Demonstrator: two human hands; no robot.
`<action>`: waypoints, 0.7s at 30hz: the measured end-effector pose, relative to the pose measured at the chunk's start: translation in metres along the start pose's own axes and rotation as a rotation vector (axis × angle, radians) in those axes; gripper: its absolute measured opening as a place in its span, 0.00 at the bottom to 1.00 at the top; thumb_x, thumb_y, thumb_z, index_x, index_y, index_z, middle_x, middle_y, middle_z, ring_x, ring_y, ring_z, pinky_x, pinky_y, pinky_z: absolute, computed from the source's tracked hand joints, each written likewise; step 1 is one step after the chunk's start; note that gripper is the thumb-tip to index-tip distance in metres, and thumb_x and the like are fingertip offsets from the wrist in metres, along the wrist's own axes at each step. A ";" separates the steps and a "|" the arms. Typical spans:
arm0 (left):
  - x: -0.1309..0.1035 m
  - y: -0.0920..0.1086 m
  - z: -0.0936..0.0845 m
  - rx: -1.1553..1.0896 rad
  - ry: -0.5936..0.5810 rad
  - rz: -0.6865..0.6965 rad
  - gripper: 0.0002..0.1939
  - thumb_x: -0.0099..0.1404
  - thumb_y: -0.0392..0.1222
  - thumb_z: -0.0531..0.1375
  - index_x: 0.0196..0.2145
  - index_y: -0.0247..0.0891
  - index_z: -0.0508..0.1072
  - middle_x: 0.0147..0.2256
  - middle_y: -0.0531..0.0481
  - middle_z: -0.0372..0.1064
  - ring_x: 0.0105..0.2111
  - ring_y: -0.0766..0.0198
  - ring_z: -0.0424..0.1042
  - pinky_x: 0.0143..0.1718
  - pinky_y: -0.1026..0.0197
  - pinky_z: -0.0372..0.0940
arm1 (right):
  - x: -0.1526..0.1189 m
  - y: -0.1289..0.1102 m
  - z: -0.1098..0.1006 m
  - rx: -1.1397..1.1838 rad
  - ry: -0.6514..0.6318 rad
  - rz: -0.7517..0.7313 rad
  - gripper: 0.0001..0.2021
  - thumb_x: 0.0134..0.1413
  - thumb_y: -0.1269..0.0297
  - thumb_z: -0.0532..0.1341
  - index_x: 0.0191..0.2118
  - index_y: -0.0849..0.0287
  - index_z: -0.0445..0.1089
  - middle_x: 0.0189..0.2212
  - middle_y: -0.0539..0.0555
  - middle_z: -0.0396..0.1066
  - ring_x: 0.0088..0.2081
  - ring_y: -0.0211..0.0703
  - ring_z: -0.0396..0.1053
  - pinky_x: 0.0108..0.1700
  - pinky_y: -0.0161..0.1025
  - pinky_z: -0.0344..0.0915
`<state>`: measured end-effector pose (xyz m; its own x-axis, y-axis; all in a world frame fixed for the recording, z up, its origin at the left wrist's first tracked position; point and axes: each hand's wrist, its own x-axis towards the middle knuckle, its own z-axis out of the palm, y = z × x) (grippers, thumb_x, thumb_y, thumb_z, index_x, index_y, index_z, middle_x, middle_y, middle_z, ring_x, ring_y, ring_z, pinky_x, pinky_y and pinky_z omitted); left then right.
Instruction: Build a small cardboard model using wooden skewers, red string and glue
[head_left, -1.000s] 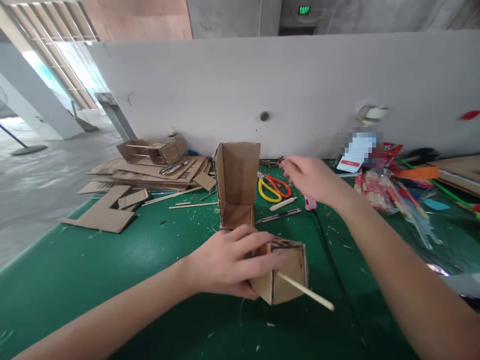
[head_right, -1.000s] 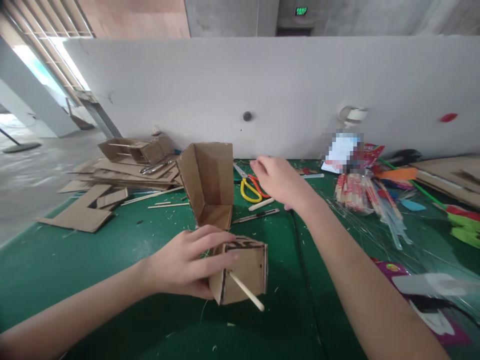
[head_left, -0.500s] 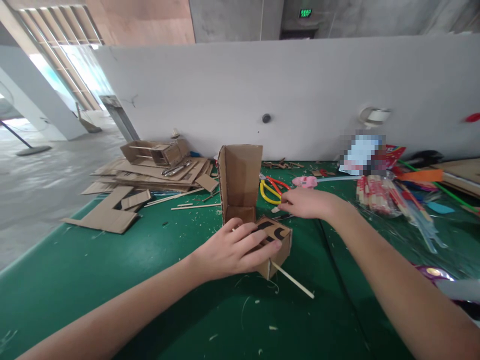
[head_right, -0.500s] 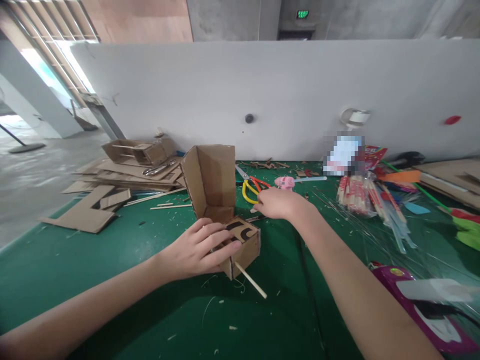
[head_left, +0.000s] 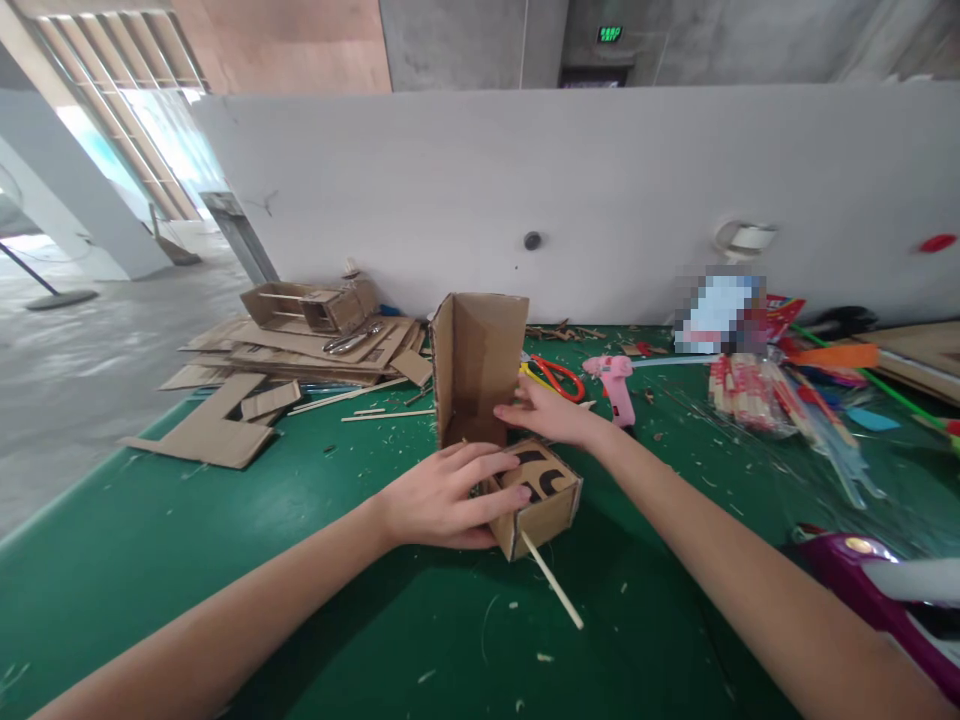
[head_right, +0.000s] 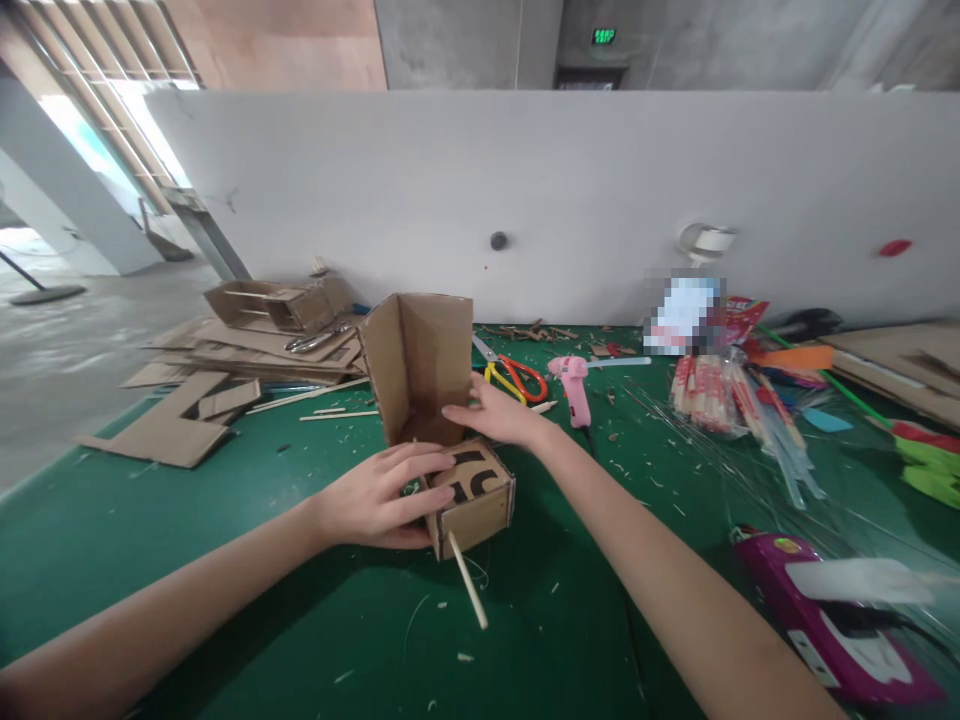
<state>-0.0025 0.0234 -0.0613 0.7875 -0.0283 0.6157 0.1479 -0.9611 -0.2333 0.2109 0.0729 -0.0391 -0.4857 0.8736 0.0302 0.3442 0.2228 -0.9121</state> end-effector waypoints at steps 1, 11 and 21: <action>0.003 0.004 0.000 -0.004 0.022 0.023 0.25 0.63 0.50 0.60 0.53 0.38 0.61 0.46 0.37 0.68 0.47 0.49 0.70 0.40 0.51 0.72 | 0.003 0.003 0.005 0.098 -0.059 0.013 0.30 0.56 0.53 0.61 0.61 0.57 0.54 0.56 0.62 0.66 0.54 0.48 0.67 0.54 0.48 0.66; 0.007 0.011 0.008 -0.109 0.098 0.086 0.31 0.61 0.59 0.59 0.53 0.33 0.61 0.44 0.34 0.69 0.46 0.47 0.72 0.40 0.50 0.73 | 0.022 0.008 0.036 0.011 -0.155 -0.027 0.16 0.58 0.61 0.58 0.49 0.63 0.67 0.47 0.59 0.73 0.47 0.48 0.71 0.50 0.47 0.66; 0.008 0.011 0.005 -0.001 0.004 0.088 0.22 0.62 0.48 0.62 0.49 0.37 0.63 0.49 0.40 0.71 0.58 0.46 0.62 0.56 0.43 0.63 | 0.030 0.009 0.041 0.198 0.028 -0.109 0.10 0.54 0.69 0.61 0.43 0.60 0.67 0.47 0.57 0.73 0.50 0.43 0.70 0.57 0.44 0.62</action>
<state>0.0082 0.0144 -0.0628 0.7949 -0.1137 0.5960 0.0775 -0.9552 -0.2855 0.1666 0.0837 -0.0630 -0.4877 0.8613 0.1423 0.1247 0.2301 -0.9652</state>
